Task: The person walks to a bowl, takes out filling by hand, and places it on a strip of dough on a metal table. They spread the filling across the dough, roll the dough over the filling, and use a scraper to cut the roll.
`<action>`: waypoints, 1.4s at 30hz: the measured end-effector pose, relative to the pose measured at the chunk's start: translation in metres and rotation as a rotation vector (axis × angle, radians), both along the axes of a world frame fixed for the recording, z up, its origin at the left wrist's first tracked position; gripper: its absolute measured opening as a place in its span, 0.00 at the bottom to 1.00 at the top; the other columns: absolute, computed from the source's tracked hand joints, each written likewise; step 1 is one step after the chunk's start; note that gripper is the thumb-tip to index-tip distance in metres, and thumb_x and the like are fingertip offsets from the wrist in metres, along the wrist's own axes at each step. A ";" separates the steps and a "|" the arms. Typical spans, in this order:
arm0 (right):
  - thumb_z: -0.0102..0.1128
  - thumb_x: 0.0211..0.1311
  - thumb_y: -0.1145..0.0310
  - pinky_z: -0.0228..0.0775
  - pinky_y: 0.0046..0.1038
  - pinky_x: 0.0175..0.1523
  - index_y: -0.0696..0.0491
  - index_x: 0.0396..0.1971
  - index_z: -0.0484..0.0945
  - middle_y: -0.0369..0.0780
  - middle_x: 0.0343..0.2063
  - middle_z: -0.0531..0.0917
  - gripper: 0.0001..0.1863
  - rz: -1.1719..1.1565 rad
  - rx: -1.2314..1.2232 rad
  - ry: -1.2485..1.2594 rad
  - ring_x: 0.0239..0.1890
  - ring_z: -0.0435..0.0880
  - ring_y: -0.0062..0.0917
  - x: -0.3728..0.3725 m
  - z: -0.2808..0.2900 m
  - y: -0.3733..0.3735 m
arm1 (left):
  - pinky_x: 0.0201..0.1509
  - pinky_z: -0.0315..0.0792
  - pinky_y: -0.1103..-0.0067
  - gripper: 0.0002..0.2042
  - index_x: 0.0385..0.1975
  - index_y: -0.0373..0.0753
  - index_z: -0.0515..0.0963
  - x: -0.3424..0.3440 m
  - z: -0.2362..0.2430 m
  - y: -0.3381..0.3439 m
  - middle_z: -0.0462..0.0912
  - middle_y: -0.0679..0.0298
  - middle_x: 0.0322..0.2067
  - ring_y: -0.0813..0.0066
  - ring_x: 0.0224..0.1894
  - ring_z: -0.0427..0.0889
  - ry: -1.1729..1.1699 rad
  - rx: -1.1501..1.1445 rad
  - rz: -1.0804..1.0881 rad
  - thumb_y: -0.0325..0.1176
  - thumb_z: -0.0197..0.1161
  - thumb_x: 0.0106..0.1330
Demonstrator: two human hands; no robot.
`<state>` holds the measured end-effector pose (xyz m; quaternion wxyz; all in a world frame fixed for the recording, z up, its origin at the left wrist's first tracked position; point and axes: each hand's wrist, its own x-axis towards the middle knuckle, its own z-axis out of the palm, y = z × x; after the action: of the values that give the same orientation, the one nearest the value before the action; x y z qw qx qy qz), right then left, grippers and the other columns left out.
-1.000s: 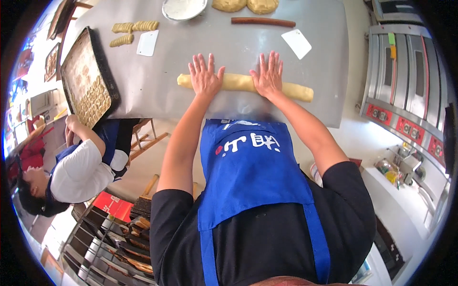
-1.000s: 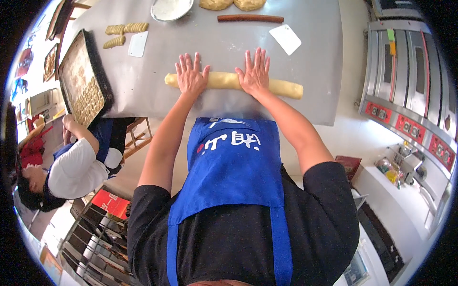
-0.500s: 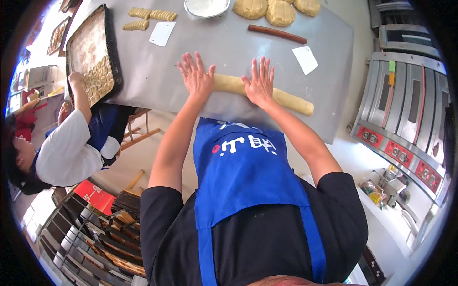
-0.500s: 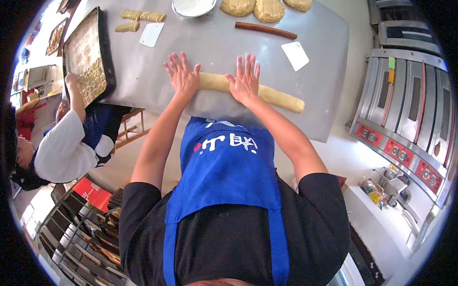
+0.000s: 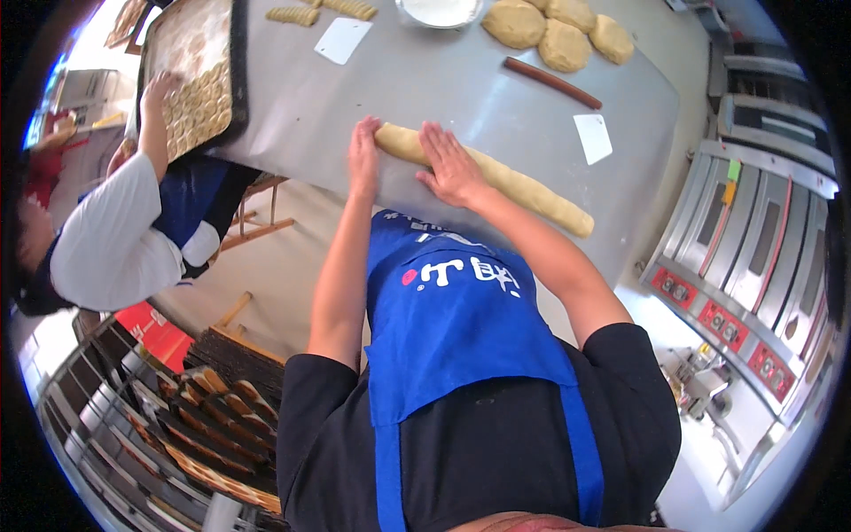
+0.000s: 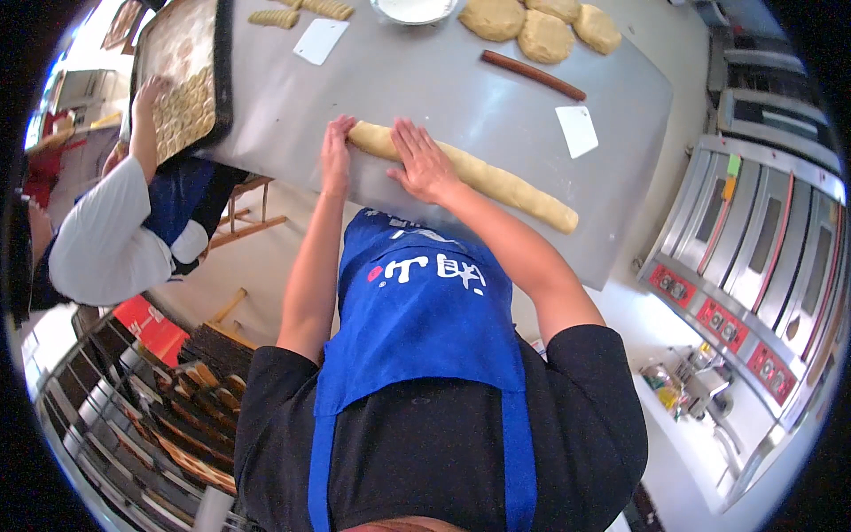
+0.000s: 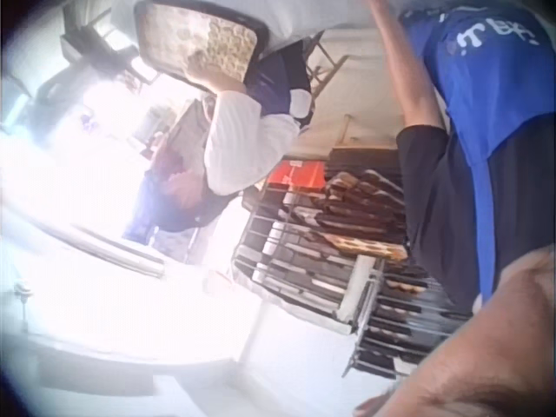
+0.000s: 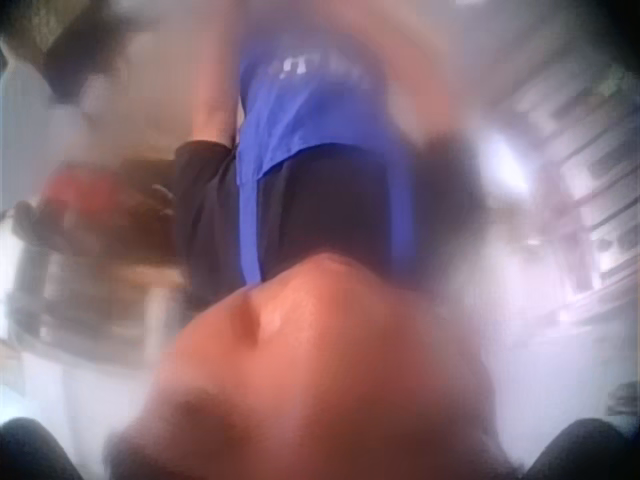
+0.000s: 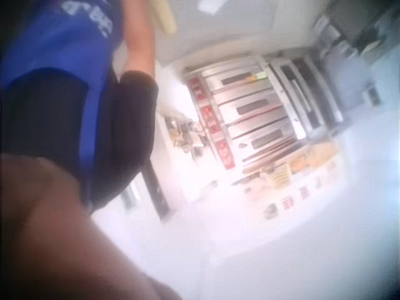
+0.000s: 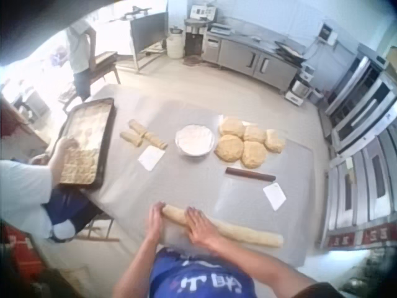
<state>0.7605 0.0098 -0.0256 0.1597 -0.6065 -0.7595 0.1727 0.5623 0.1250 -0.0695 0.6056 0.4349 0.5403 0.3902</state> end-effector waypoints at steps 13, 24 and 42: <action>0.52 0.79 0.44 0.37 0.47 0.87 0.66 0.80 0.50 0.58 0.82 0.50 0.48 0.137 -0.147 -0.173 0.86 0.44 0.48 -0.062 0.007 0.044 | 0.85 0.50 0.71 0.43 0.81 0.31 0.57 -0.044 0.013 -0.026 0.64 0.50 0.79 0.64 0.81 0.61 -0.035 -0.003 -0.290 0.66 0.32 0.84; 0.60 0.76 0.51 0.55 0.46 0.81 0.63 0.76 0.62 0.55 0.75 0.66 0.40 0.104 -0.159 0.083 0.79 0.61 0.49 -0.055 -0.011 0.077 | 0.84 0.54 0.66 0.41 0.81 0.33 0.55 -0.046 0.003 -0.043 0.62 0.47 0.79 0.57 0.81 0.61 -0.325 -0.118 0.116 0.63 0.41 0.84; 0.74 0.67 0.65 0.73 0.31 0.67 0.52 0.61 0.81 0.42 0.57 0.83 0.24 -0.102 -0.674 0.903 0.60 0.82 0.31 -0.039 -0.020 0.095 | 0.66 0.79 0.71 0.26 0.73 0.29 0.66 -0.039 0.012 -0.043 0.83 0.51 0.60 0.67 0.60 0.84 -0.411 -0.204 0.198 0.36 0.60 0.82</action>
<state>0.7212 0.1049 -0.0452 0.2746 -0.5256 -0.4885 0.6401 0.5228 0.0816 -0.0578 0.7023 0.2279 0.4823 0.4713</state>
